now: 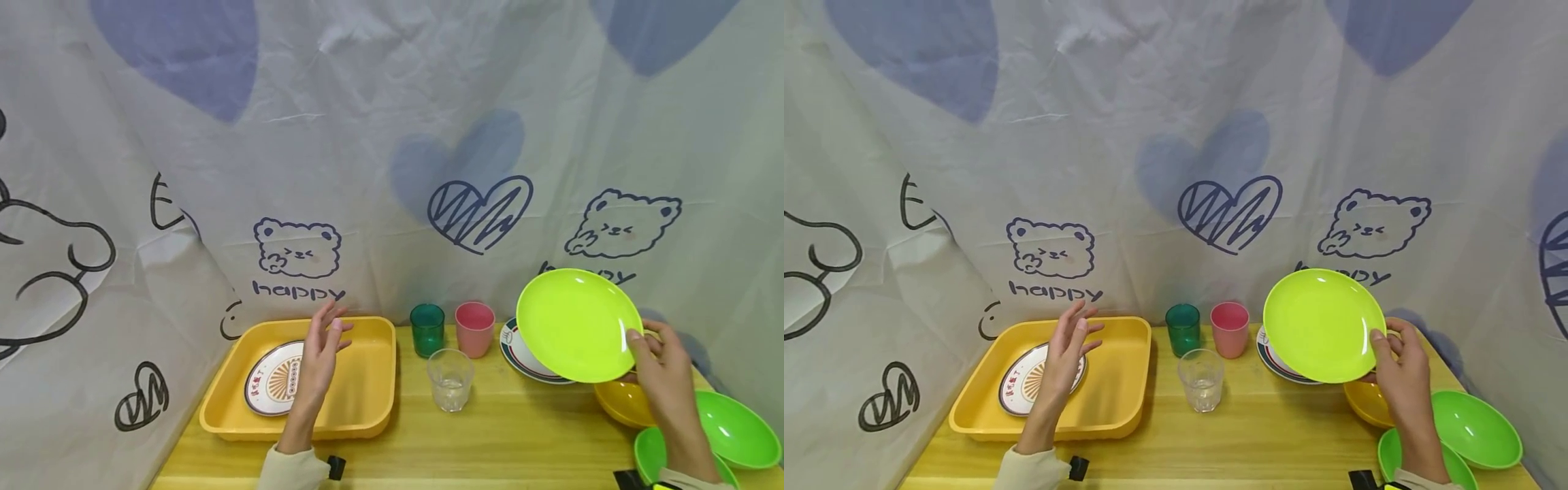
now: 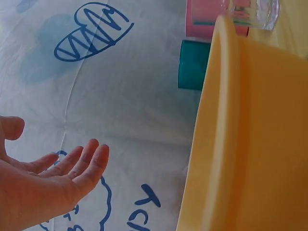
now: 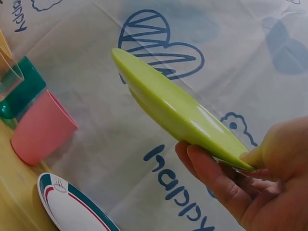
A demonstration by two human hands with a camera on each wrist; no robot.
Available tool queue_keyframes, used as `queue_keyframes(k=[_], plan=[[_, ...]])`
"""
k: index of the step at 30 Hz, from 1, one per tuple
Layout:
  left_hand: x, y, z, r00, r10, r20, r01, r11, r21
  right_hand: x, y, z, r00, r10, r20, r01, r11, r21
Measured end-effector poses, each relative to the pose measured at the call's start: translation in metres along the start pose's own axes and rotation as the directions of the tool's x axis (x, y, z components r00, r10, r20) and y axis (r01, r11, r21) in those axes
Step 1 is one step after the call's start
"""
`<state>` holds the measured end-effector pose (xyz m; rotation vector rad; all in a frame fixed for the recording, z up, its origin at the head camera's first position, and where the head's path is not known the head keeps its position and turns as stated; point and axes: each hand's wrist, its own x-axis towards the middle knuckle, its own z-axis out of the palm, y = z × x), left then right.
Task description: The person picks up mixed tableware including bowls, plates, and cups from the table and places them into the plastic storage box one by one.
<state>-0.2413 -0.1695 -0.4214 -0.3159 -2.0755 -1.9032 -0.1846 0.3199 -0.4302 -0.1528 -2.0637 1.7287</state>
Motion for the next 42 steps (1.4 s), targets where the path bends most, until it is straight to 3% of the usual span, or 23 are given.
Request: queue_keyframes(k=[9, 21, 26, 36, 42], plan=[[-0.007, 0.000, 0.016, 0.994, -0.037, 0.105, 0.046, 0.995, -0.088, -0.003, 0.004, 0.013, 0.999, -0.026, 0.046, 0.019, 0.990, 0.140], [-0.023, -0.006, 0.031, 0.975, -0.100, 0.197, 0.136, 0.975, -0.177, -0.009, 0.001, 0.037, 0.991, -0.021, 0.129, 0.037, 0.992, -0.122], [-0.023, -0.005, 0.041, 0.956, -0.106, 0.273, 0.161, 0.969, -0.189, -0.011, -0.001, 0.050, 0.988, -0.019, 0.154, 0.043, 0.988, -0.148], [-0.024, -0.010, 0.057, 0.931, -0.140, 0.337, 0.216, 0.955, -0.201, -0.015, 0.000, 0.075, 0.977, -0.077, 0.199, 0.115, 0.976, -0.186], [-0.026, -0.013, 0.067, 0.913, -0.147, 0.380, 0.254, 0.935, -0.248, -0.018, 0.001, 0.088, 0.968, -0.087, 0.236, 0.131, 0.975, -0.179]])
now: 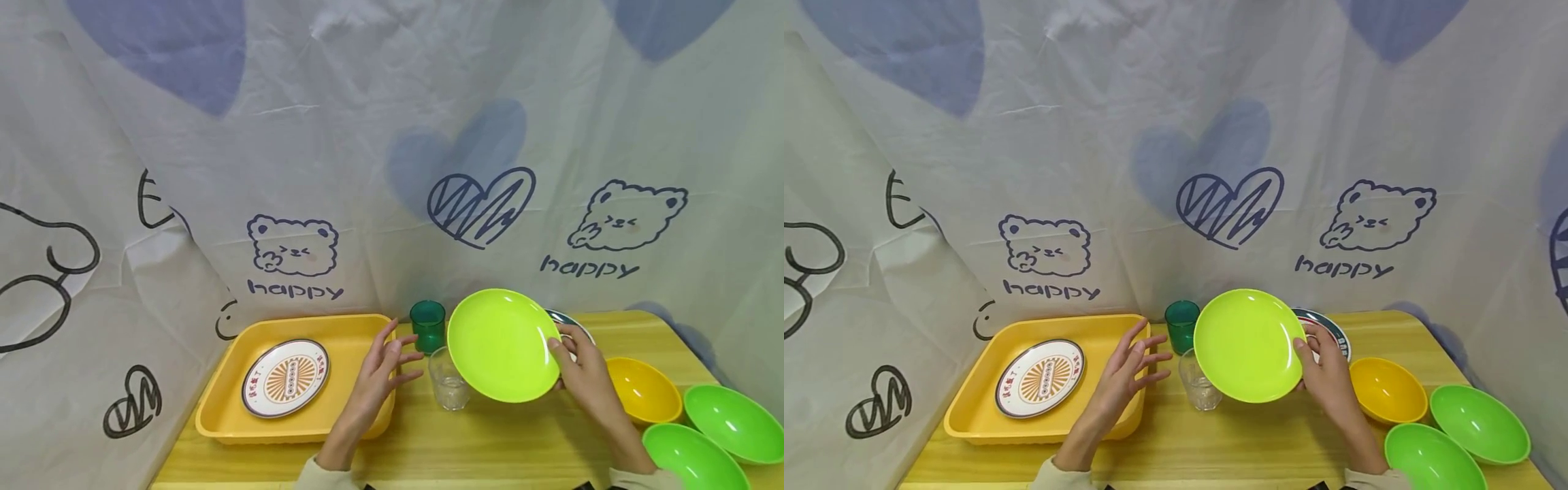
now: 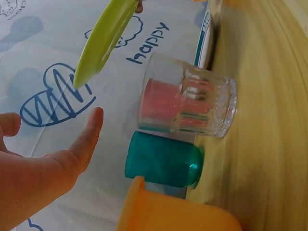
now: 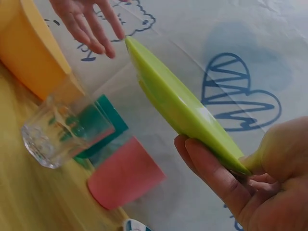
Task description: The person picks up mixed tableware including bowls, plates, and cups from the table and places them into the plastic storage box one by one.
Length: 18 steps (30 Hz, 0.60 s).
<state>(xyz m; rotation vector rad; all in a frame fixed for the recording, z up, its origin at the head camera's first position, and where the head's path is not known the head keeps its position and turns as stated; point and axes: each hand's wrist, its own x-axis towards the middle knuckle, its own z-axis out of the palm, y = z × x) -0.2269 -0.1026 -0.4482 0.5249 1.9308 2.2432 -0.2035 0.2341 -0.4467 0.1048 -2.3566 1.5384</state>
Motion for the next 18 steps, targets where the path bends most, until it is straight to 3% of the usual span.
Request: queue_keyframes(k=[10, 18], plan=[[-0.001, -0.005, 0.011, 0.998, -0.042, 0.054, 0.044, 0.998, -0.037, -0.003, -0.008, 0.021, 0.997, 0.019, 0.074, -0.021, 0.999, 0.037], [-0.004, -0.010, 0.017, 0.991, -0.111, 0.074, 0.109, 0.994, 0.025, -0.008, -0.017, 0.036, 0.991, 0.037, 0.132, -0.044, 0.998, 0.052]])
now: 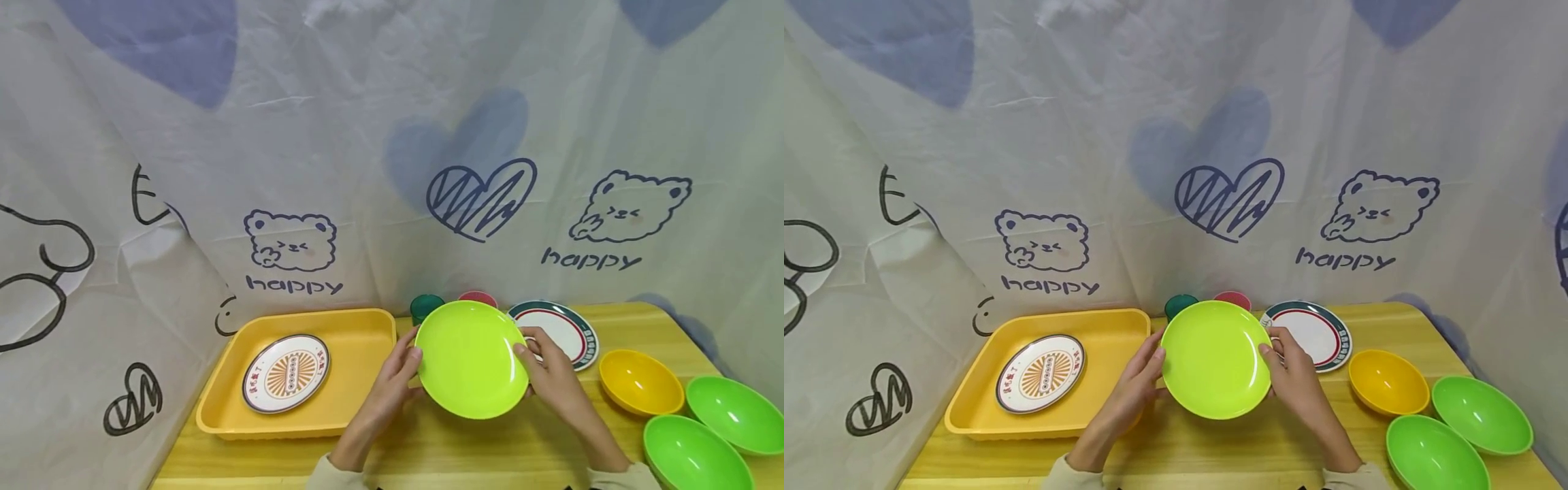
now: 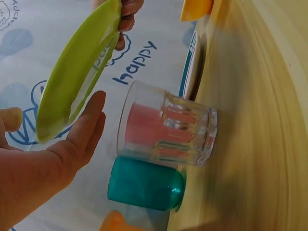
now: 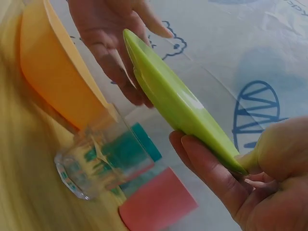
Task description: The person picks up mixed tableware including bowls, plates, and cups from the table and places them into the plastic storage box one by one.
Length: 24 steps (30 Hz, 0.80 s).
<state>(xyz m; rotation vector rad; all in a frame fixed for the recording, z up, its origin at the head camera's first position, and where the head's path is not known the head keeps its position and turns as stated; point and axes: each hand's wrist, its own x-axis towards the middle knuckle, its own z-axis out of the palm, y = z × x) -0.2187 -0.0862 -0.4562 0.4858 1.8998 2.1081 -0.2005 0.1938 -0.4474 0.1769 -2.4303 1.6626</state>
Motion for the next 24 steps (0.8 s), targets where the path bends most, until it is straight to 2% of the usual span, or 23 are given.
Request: queue_keyframes(k=[5, 9, 17, 24], plan=[[0.000, -0.002, 0.003, 1.000, 0.002, 0.010, -0.002, 1.000, -0.026, -0.002, -0.003, 0.007, 0.999, 0.023, 0.046, -0.024, 0.999, 0.022], [0.000, -0.002, 0.002, 1.000, 0.000, 0.009, 0.001, 0.999, -0.047, -0.002, -0.004, 0.011, 0.998, 0.021, 0.054, -0.023, 0.999, 0.034], [-0.003, 0.003, -0.006, 1.000, -0.022, -0.010, 0.022, 0.999, 0.026, -0.001, 0.002, 0.016, 0.998, -0.025, 0.055, 0.025, 1.000, 0.010], [-0.003, 0.007, -0.010, 0.999, -0.032, -0.001, 0.032, 0.998, 0.056, -0.002, 0.003, 0.016, 0.997, -0.007, 0.078, 0.005, 0.999, 0.036]])
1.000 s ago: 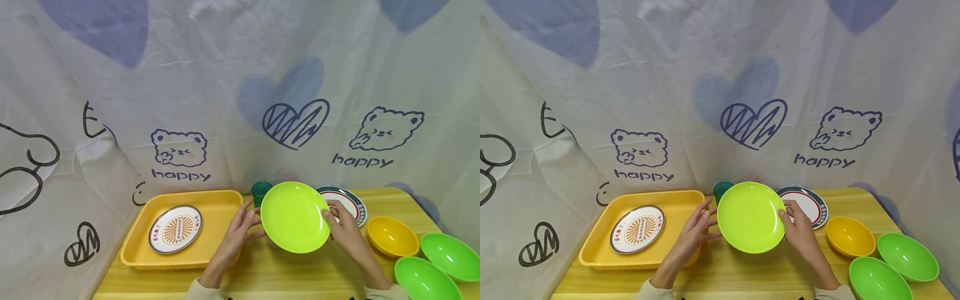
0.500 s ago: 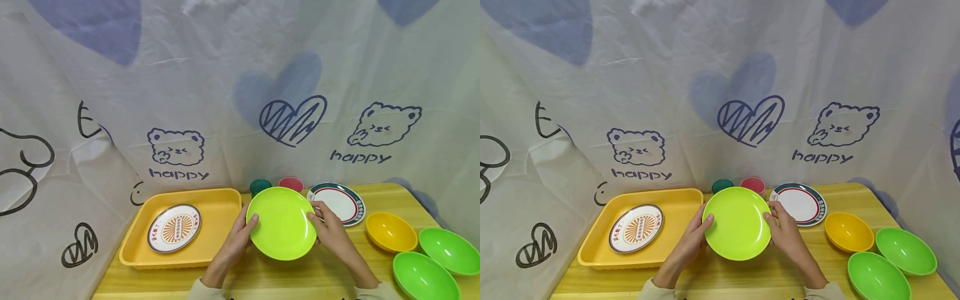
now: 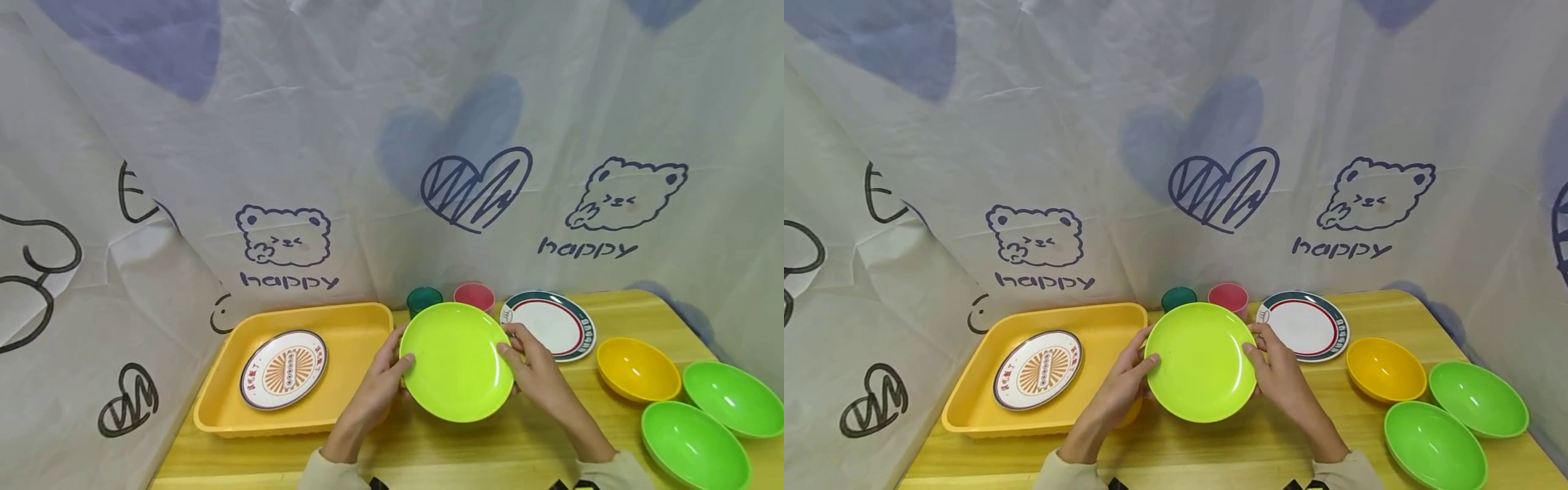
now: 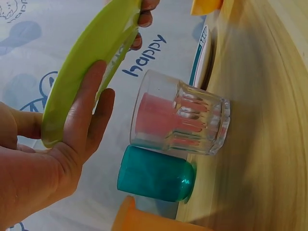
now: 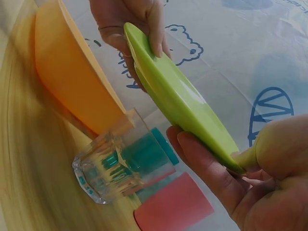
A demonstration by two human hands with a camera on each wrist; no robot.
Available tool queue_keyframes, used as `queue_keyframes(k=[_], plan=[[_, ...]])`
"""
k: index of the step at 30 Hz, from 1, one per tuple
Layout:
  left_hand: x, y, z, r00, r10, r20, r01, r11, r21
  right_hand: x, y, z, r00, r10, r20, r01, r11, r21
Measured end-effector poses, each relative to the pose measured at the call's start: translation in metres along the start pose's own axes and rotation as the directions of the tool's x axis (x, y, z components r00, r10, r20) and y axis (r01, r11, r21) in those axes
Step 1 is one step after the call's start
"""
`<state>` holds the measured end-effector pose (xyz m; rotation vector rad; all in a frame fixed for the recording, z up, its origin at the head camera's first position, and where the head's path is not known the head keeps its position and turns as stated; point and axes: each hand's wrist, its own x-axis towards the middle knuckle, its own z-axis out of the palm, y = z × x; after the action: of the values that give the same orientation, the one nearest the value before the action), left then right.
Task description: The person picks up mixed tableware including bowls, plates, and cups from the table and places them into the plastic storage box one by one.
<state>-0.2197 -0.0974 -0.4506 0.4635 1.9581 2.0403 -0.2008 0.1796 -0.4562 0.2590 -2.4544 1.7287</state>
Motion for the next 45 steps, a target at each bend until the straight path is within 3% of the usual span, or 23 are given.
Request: queue_keyframes(k=[12, 18, 25, 30, 36, 45], plan=[[-0.002, 0.006, -0.014, 1.000, -0.014, 0.003, 0.014, 0.999, 0.030, 0.012, -0.001, -0.004, 0.996, 0.044, 0.075, -0.039, 0.997, -0.063], [-0.002, 0.007, -0.022, 1.000, 0.013, -0.028, -0.012, 0.998, 0.065, 0.023, 0.002, -0.018, 0.998, -0.015, 0.065, 0.026, 0.983, -0.180], [-0.003, 0.014, -0.037, 0.996, 0.039, -0.082, -0.033, 0.997, 0.066, 0.038, 0.013, -0.040, 0.988, -0.152, 0.011, 0.139, 0.874, -0.465], [-0.009, 0.019, -0.050, 0.985, 0.055, -0.163, -0.048, 0.998, 0.047, 0.056, 0.019, -0.059, 0.994, -0.090, 0.057, 0.106, 0.821, -0.561], [-0.020, 0.031, -0.069, 0.973, 0.077, -0.217, -0.056, 0.993, 0.104, 0.075, 0.032, -0.082, 0.996, 0.014, 0.090, 0.047, 0.769, -0.638], [-0.045, 0.047, -0.102, 0.946, 0.084, -0.313, -0.021, 0.980, 0.199, 0.087, 0.055, -0.103, 0.986, 0.088, 0.140, 0.035, 0.714, -0.699]])
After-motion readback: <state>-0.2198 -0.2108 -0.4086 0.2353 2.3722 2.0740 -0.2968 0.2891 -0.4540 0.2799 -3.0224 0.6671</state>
